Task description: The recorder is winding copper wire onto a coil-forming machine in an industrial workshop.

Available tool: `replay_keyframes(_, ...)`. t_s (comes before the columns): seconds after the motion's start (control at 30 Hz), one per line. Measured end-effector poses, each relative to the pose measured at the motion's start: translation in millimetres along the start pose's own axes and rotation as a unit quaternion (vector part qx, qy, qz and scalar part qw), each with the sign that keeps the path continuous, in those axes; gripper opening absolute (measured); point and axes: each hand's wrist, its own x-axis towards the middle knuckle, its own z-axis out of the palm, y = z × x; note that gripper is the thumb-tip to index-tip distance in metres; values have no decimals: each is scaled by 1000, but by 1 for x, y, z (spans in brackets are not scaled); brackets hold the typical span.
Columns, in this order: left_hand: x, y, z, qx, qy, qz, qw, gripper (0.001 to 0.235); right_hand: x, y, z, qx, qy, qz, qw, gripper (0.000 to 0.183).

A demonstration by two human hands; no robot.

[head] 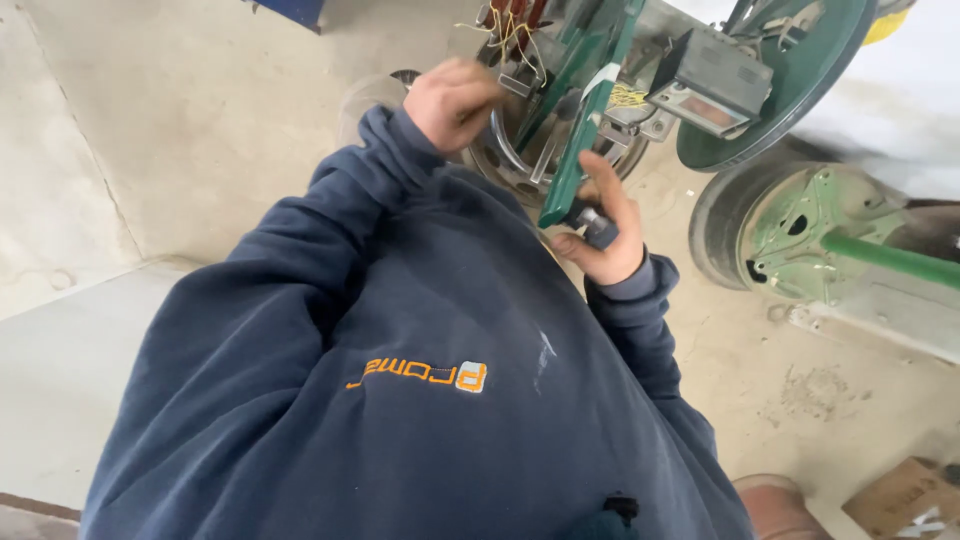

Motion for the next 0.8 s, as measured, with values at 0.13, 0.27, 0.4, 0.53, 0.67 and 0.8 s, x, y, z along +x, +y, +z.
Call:
replay_keyframes(0.13,-35,-23,8,-61,-93,-250,962,33,-9,31,-2,5,-54,41,998,74)
replay_keyframes(0.27,-43,-69,39,-310,113,-302,895,67,-22,100,9,159,-51,78,983,56)
replay_keyframes(0.4,-39,-124,100,-449,29,-205,869,93,-14,137,39,146,62,73,985,50)
replay_keyframes(0.53,-29,-140,149,-537,44,-244,806,92,1,155,67,174,185,106,961,52)
replay_keyframes(0.67,-39,-171,190,-535,74,-279,794,81,-14,251,54,188,141,286,929,37)
replay_keyframes(0.8,-62,-155,150,-570,33,-250,782,51,3,241,48,183,102,263,942,38)
